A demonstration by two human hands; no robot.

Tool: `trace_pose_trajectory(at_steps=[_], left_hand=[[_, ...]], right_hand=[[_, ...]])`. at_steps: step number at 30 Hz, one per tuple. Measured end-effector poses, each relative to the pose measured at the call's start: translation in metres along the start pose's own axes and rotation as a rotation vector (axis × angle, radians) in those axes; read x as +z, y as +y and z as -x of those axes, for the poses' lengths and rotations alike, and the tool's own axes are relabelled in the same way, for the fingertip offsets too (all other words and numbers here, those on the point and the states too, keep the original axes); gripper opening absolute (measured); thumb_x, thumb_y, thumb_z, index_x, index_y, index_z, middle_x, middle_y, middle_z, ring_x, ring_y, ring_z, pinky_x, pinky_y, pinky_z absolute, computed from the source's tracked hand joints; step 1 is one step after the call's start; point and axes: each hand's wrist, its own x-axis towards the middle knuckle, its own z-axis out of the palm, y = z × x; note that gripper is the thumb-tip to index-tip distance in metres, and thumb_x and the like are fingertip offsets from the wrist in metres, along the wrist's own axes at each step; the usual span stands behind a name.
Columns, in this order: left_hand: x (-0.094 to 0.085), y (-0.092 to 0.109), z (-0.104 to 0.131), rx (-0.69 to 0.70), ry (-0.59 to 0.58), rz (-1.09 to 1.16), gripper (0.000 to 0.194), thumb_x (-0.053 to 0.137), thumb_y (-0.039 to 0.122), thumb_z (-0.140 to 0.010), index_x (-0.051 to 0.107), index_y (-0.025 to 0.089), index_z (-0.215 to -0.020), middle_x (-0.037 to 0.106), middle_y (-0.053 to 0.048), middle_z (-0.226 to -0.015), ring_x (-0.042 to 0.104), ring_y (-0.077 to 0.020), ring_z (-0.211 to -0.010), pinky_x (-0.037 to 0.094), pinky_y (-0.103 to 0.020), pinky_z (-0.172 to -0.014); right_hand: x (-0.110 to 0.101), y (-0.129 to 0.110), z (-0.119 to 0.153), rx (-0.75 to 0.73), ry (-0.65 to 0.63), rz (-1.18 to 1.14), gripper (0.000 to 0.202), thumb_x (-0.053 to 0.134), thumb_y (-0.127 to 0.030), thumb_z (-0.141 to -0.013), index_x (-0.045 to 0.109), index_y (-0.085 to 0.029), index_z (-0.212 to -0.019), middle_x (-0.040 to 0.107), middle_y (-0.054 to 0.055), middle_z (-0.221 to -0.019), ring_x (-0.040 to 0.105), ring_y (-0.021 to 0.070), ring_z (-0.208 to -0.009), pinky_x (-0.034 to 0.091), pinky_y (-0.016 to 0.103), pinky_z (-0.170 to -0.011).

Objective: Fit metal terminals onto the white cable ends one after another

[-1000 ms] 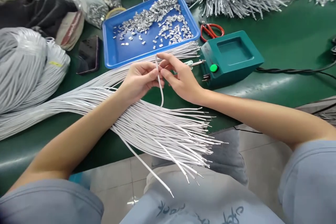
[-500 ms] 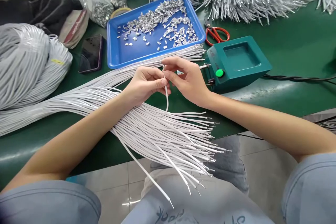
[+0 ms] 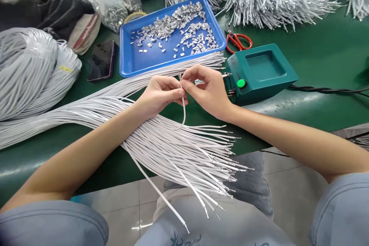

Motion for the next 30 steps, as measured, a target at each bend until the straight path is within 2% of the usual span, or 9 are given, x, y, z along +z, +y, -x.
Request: trace_pose_trajectory(at_steps=[4,7,11,18,25,30], left_hand=[[0.001,0.001,0.0,0.001,0.005,-0.011,0.031,0.088,0.035,-0.064,0.07,0.011,-0.073,0.07,-0.002,-0.065,0.069,-0.0129,-0.059,0.06,-0.022,-0.058],[0.001,0.001,0.0,-0.004,0.017,-0.036,0.033,0.088,0.037,-0.062,0.07,0.011,-0.072,0.069,-0.002,-0.064,0.069,-0.0134,-0.058,0.06,-0.023,-0.058],[0.0,0.0,0.0,0.007,0.022,-0.06,0.034,0.088,0.038,-0.062,0.07,0.011,-0.072,0.07,-0.003,-0.064,0.069,-0.0143,-0.059,0.06,-0.025,-0.059],[0.0,-0.002,-0.001,0.025,0.02,-0.064,0.034,0.089,0.038,-0.06,0.071,0.011,-0.072,0.07,-0.003,-0.065,0.069,-0.0135,-0.059,0.058,-0.02,-0.056],[0.001,-0.003,0.0,0.035,0.028,-0.065,0.034,0.09,0.037,-0.058,0.073,0.011,-0.073,0.07,-0.003,-0.064,0.069,-0.0139,-0.06,0.058,-0.021,-0.057],[0.002,-0.002,0.0,0.079,0.019,-0.036,0.027,0.087,0.032,-0.064,0.073,0.011,-0.073,0.07,-0.002,-0.065,0.069,-0.0121,-0.061,0.058,-0.019,-0.059]], right_hand=[[-0.003,0.0,-0.004,0.029,-0.008,-0.081,0.007,0.056,-0.024,-0.088,0.061,-0.02,-0.084,0.069,0.003,-0.086,0.066,0.0109,-0.075,0.055,0.02,-0.055],[-0.004,0.002,-0.005,0.062,-0.027,-0.12,0.01,0.059,-0.029,-0.087,0.062,-0.02,-0.092,0.071,0.004,-0.092,0.067,0.0128,-0.078,0.057,0.022,-0.056],[-0.005,0.006,-0.006,0.035,-0.047,-0.118,0.015,0.065,-0.029,-0.084,0.063,-0.021,-0.097,0.071,0.003,-0.09,0.069,0.0148,-0.081,0.06,0.025,-0.059],[-0.006,0.007,-0.008,0.009,-0.027,-0.085,0.016,0.068,-0.02,-0.08,0.063,-0.023,-0.094,0.07,0.001,-0.083,0.07,0.0157,-0.081,0.062,0.029,-0.067],[-0.004,-0.002,-0.006,-0.014,-0.038,-0.055,0.019,0.058,-0.01,-0.078,0.061,-0.022,-0.092,0.061,-0.001,-0.073,0.062,0.011,-0.07,0.052,0.023,-0.054],[-0.005,-0.002,-0.003,-0.049,-0.033,0.013,0.017,0.056,-0.009,-0.075,0.061,-0.022,-0.085,0.056,-0.002,-0.069,0.055,0.0102,-0.065,0.048,0.023,-0.053]])
